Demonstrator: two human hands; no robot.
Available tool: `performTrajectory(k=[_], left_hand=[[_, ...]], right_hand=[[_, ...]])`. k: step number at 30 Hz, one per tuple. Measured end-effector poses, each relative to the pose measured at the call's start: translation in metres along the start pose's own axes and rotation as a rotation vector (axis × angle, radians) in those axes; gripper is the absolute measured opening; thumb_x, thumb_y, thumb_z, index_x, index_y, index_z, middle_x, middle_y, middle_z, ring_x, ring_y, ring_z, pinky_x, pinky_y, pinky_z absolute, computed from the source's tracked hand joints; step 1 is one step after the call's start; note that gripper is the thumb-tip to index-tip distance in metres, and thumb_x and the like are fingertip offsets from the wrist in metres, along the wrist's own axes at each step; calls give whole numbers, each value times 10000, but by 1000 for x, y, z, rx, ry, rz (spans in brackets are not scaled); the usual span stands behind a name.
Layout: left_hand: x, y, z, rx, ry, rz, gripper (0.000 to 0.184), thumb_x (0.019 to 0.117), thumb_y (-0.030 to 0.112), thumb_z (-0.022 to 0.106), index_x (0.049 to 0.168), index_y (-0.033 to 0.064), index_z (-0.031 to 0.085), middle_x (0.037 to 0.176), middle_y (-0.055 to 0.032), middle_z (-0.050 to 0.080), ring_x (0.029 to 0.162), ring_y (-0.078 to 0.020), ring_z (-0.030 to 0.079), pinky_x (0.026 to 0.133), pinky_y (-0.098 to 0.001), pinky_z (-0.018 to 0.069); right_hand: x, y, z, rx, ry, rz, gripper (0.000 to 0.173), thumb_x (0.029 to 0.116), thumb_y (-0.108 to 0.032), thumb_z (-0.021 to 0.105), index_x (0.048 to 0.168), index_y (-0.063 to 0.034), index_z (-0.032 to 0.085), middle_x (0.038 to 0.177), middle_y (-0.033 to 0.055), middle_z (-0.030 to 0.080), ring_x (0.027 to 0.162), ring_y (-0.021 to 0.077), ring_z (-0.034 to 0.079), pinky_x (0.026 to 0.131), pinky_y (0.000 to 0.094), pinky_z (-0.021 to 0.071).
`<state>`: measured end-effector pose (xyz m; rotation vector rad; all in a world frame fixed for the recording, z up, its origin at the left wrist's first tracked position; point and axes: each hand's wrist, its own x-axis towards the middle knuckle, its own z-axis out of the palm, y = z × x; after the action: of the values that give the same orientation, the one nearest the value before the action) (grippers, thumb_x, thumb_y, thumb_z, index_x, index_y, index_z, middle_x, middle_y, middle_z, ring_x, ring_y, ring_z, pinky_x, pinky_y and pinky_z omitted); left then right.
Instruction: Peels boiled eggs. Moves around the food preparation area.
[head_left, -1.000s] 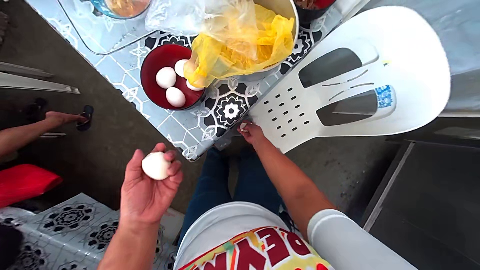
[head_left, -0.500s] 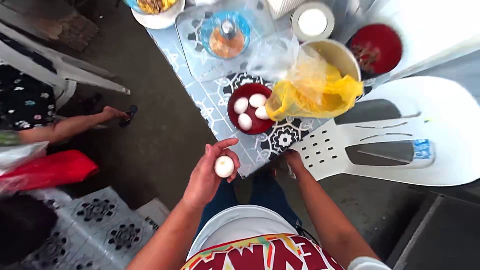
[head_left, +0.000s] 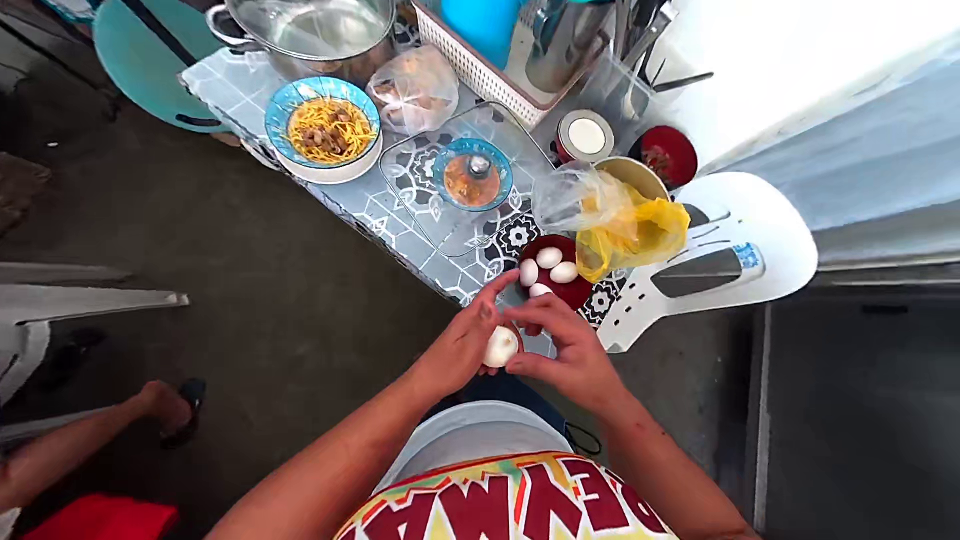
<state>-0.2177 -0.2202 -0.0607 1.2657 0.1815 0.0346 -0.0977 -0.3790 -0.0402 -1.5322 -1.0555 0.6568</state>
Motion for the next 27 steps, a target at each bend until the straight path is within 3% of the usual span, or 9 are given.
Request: performTrajectory(k=[2, 6, 11, 14, 17, 20, 23, 27], left_hand=[[5, 6, -13, 32, -11, -12, 889, 967, 775, 239, 1583, 139, 314, 907, -8, 718, 668, -35, 632, 536, -177, 506], [24, 16, -36, 36, -96, -21, 925, 945, 793, 297, 1557, 102, 362, 863, 17, 694, 650, -16, 611, 519, -169, 487], [44, 36, -68, 40, -183, -71, 933, 945, 785, 325, 1562, 85, 334, 848, 6, 699, 610, -21, 616, 486, -163, 486], [50, 54, -93, 36, -158, -105, 851, 981, 740, 320, 1553, 111, 352, 860, 4, 715, 598, -23, 618, 464, -152, 468], [59, 68, -123, 34, -122, -144, 874, 931, 798, 308, 1538, 178, 411, 898, 10, 702, 603, -25, 600, 461, -156, 461], [70, 78, -150, 12, -180, -190, 881, 918, 808, 301, 1531, 186, 415, 880, 0, 719, 584, -30, 614, 446, -153, 464], [85, 85, -177, -46, -286, -264, 896, 900, 830, 310, 1516, 191, 435, 844, -13, 707, 539, -37, 594, 420, -150, 446], [111, 97, -213, -36, -468, -348, 900, 914, 829, 276, 1511, 174, 436, 802, -14, 704, 523, -44, 584, 418, -156, 441]], right_hand=[[12, 1, 10, 96, 8, 29, 399, 866, -303, 830, 1165, -54, 742, 1078, 22, 660, 953, 35, 611, 819, 187, 537], [32, 10, 18, 279, 29, 72, 284, 861, -216, 835, 1093, -81, 742, 1039, -20, 665, 895, 23, 611, 777, 186, 538], [71, 19, 25, 364, 69, 54, 142, 947, -176, 742, 1016, -53, 756, 979, 2, 692, 810, 44, 667, 721, 206, 597], [102, 15, 31, 268, 63, -7, 182, 982, -174, 694, 1031, -10, 753, 996, 29, 704, 845, 38, 665, 771, 205, 586], [135, 12, 39, 143, 23, -105, 293, 958, -241, 734, 1101, 14, 728, 1035, 76, 676, 873, 28, 632, 779, 182, 555], [160, 10, 50, 108, 54, -118, 247, 967, -192, 720, 1037, 44, 738, 998, 104, 687, 860, 45, 653, 780, 186, 569], [181, 10, 64, -12, 152, -137, 248, 1015, -171, 641, 994, 60, 730, 981, 120, 699, 922, 75, 659, 857, 201, 550], [202, 5, 100, -241, 426, -61, 294, 1064, -181, 539, 960, 50, 688, 958, 131, 684, 929, 111, 661, 860, 221, 548]])
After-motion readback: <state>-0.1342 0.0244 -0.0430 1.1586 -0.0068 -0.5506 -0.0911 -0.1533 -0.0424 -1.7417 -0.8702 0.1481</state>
